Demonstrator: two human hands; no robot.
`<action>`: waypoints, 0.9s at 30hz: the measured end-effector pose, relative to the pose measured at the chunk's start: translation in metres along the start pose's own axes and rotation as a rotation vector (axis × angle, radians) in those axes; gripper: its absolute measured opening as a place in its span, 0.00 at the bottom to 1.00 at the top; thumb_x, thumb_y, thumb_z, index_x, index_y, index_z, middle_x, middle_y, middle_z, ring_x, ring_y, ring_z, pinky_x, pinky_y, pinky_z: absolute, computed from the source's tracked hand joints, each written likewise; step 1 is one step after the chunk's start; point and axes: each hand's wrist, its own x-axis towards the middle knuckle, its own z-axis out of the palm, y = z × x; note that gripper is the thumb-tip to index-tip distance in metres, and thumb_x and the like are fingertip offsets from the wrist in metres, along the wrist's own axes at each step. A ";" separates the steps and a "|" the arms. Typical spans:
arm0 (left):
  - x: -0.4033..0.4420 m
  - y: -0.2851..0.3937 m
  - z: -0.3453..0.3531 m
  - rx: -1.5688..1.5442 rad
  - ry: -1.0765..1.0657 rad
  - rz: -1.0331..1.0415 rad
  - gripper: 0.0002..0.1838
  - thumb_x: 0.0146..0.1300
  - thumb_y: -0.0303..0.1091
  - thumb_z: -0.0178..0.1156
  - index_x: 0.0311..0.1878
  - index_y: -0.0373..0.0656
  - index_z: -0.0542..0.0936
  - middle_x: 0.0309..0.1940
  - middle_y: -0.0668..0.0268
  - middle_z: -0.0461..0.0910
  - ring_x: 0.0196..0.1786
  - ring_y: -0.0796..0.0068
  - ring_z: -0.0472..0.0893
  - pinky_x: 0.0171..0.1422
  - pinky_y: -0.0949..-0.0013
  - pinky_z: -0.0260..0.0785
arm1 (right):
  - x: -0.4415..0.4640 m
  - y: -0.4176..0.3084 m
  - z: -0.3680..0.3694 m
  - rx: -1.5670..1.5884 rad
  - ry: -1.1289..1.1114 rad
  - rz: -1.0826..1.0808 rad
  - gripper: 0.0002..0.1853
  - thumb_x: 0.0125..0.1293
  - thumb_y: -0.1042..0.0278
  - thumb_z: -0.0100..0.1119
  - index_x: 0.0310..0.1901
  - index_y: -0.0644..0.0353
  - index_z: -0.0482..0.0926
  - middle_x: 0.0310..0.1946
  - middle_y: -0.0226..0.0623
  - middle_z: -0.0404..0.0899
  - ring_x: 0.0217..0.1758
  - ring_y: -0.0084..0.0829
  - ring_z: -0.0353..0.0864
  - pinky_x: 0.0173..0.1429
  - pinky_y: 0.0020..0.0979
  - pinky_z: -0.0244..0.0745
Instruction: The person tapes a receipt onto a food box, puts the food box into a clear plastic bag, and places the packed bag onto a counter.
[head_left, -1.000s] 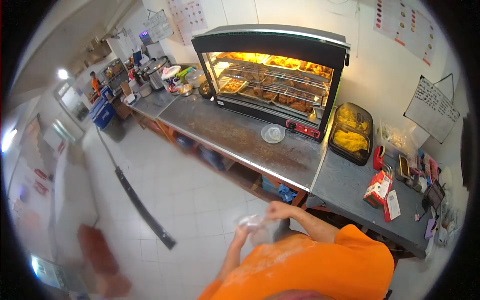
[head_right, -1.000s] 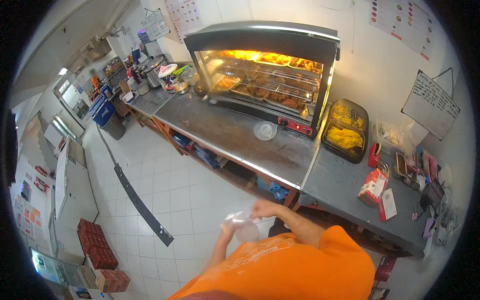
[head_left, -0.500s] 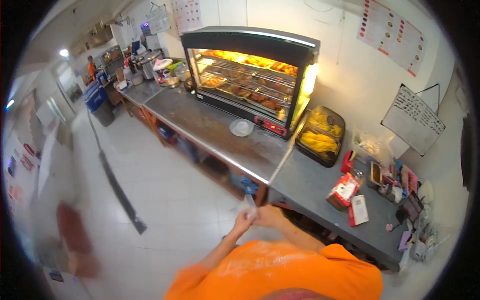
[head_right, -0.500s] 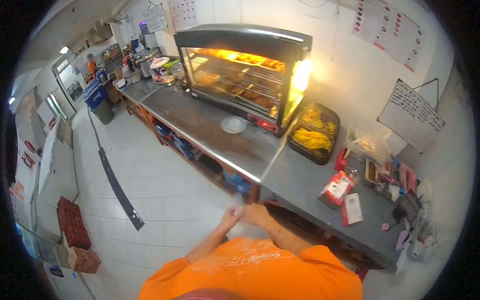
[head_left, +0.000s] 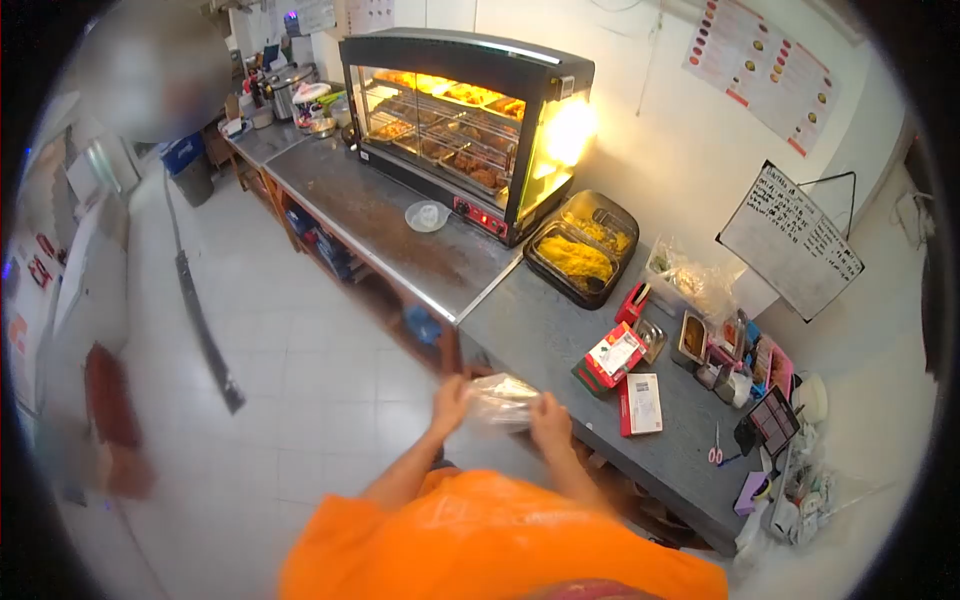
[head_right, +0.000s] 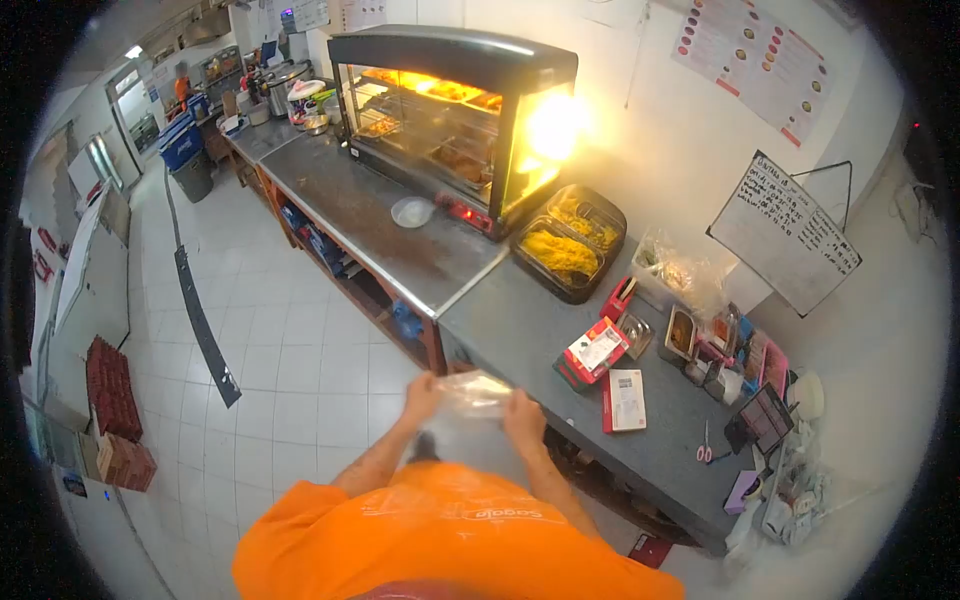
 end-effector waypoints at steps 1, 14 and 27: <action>-0.003 0.003 0.010 0.016 -0.046 0.164 0.03 0.50 0.23 0.53 0.27 0.36 0.69 0.21 0.53 0.68 0.27 0.55 0.69 0.32 0.58 0.61 | -0.001 -0.001 0.009 0.003 -0.016 0.004 0.14 0.61 0.57 0.51 0.37 0.60 0.71 0.29 0.53 0.77 0.37 0.57 0.77 0.40 0.52 0.69; 0.009 0.073 -0.009 -0.822 0.137 -0.250 0.05 0.64 0.28 0.51 0.37 0.44 0.65 0.33 0.68 0.68 0.35 0.75 0.71 0.39 0.72 0.66 | 0.036 0.004 -0.004 0.673 0.280 -0.140 0.05 0.49 0.79 0.56 0.28 0.63 0.71 0.22 0.39 0.72 0.27 0.33 0.74 0.35 0.28 0.69; -0.058 0.043 0.134 -0.149 -0.991 0.084 0.17 0.67 0.38 0.50 0.33 0.29 0.76 0.24 0.68 0.72 0.26 0.80 0.67 0.29 0.73 0.61 | -0.091 0.087 -0.055 0.574 0.843 0.352 0.11 0.56 0.64 0.60 0.30 0.65 0.76 0.27 0.52 0.77 0.33 0.50 0.78 0.36 0.43 0.70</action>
